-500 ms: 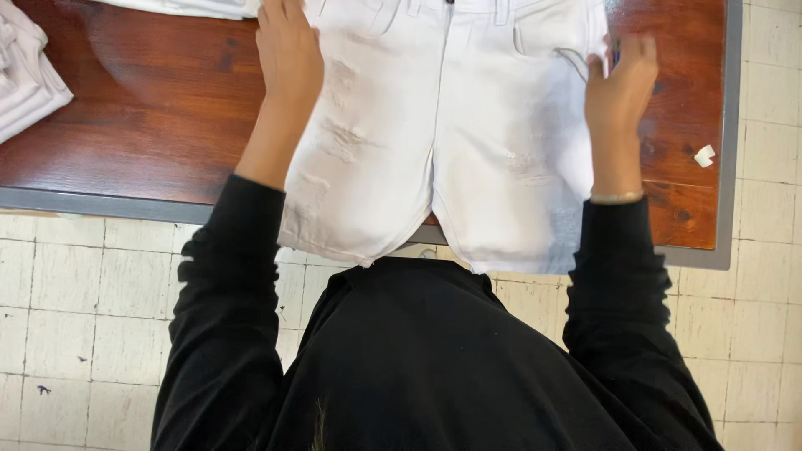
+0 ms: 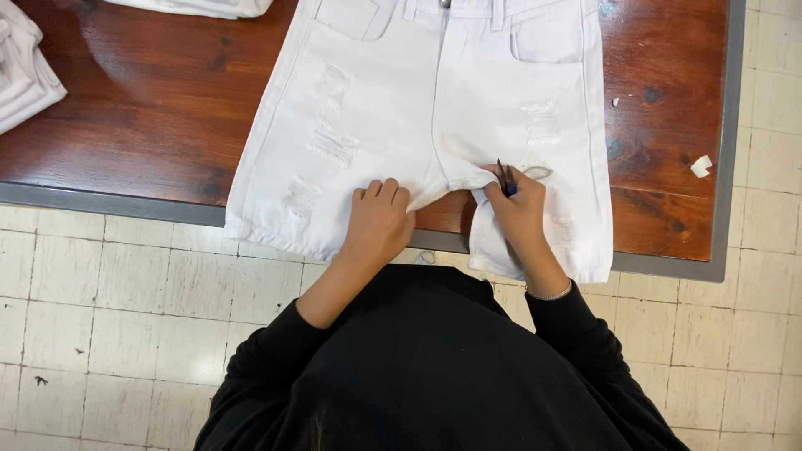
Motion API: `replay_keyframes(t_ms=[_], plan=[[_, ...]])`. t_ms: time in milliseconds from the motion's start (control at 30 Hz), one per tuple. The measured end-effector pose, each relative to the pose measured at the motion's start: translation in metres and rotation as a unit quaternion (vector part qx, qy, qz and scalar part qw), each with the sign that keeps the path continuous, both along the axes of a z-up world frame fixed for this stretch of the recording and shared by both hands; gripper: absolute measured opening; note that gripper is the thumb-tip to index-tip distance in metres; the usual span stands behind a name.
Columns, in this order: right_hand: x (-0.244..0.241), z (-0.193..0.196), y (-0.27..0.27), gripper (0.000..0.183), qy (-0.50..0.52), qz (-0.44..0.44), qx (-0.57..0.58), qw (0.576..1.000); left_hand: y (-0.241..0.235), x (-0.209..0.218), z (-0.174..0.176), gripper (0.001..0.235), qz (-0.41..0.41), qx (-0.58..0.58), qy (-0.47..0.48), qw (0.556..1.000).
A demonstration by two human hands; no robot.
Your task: The person uses a pair of scissors to trim loose threads and tags from a pair of white distressed shorts. After cutting the threads, the person folds the shorts and places them on a stack of similar garments on the table.
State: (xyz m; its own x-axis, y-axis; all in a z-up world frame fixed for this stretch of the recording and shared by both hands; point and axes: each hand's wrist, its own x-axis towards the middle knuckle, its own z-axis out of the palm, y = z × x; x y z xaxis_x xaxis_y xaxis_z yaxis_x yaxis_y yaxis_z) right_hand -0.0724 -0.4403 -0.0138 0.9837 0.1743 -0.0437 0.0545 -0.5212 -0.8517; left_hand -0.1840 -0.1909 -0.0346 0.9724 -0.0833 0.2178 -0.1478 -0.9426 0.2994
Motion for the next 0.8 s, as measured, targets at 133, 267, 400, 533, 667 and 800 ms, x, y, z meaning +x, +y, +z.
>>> replay_keyframes(t_ms=[133,267,400,533,667,800], plan=[[0.008,0.020,0.005,0.023,0.072,-0.012,0.024,0.997,0.014,-0.002,-0.005,0.010,0.018,-0.063,-0.058,0.996],[0.017,-0.011,-0.009,0.019,0.120,-0.012,0.008,0.993,0.026,0.000,0.009,0.010,0.071,-0.247,-0.051,0.965],[0.008,0.021,0.000,0.039,0.078,0.085,0.020,0.993,0.012,-0.003,0.023,0.012,0.111,-0.243,-0.098,0.959],[-0.009,0.049,-0.012,0.022,0.073,0.195,0.015,0.978,-0.027,-0.017,0.022,0.010,0.097,-0.161,-0.148,0.971],[-0.022,0.076,-0.022,0.018,0.044,0.253,0.000,0.966,-0.052,-0.040,0.015,0.016,0.069,-0.225,0.040,0.971],[-0.033,0.065,-0.048,0.021,-0.002,0.278,-0.009,0.960,-0.064,-0.058,0.023,0.029,0.022,-0.322,0.289,0.901]])
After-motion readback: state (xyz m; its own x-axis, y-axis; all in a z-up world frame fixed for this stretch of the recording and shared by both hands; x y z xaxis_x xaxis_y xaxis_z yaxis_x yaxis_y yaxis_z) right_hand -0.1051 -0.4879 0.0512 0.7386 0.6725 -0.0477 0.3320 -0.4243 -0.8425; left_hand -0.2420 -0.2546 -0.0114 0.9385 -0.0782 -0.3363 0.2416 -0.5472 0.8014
